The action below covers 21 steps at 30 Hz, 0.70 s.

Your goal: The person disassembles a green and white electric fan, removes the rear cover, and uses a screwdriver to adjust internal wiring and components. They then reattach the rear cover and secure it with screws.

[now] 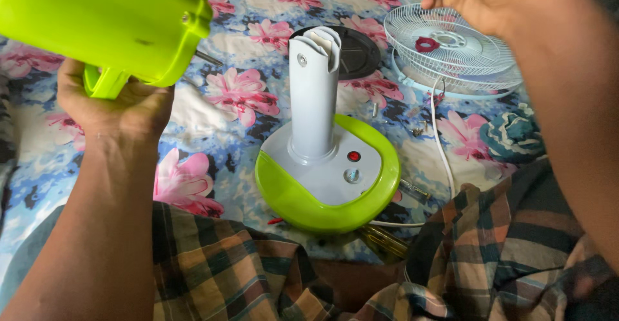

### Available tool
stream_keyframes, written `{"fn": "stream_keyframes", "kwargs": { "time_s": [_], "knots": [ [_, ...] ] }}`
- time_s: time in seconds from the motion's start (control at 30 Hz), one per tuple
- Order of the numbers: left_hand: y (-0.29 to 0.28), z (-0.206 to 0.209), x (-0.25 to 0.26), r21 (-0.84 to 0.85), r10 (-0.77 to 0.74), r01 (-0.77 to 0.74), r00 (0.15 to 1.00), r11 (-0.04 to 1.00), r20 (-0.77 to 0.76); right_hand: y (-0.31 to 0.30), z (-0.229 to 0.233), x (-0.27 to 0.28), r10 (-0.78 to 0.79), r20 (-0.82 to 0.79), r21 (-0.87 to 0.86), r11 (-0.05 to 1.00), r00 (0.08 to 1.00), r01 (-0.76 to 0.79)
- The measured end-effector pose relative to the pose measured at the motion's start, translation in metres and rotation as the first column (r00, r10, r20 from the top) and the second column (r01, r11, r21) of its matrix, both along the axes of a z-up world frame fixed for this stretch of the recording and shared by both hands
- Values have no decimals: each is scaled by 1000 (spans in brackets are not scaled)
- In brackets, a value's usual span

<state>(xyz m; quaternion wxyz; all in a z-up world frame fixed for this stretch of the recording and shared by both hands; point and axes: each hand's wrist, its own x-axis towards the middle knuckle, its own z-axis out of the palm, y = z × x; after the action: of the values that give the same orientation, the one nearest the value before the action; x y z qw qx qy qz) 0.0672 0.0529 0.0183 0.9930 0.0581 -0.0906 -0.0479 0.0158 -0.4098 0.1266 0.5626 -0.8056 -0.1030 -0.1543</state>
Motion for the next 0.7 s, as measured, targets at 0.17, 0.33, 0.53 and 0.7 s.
{"fn": "stream_keyframes", "kwargs": {
  "time_s": [0.17,0.33,0.53,0.7],
  "knots": [
    [13,9,-17,-21,54,-55,998,998,-8,7,31,-45,-108,-316,-148,987,943,64],
    [15,9,-17,-48,31,-30,999,998,30,23,29,-57,-137,-403,-430,901,905,-55],
    [15,0,-8,-67,33,-34,999,997,-6,39,22,-57,-91,-264,-667,737,960,-113],
    [16,-2,-5,-52,-8,13,996,999,90,47,13,-52,19,-122,-598,797,992,-88]
  ]
}}
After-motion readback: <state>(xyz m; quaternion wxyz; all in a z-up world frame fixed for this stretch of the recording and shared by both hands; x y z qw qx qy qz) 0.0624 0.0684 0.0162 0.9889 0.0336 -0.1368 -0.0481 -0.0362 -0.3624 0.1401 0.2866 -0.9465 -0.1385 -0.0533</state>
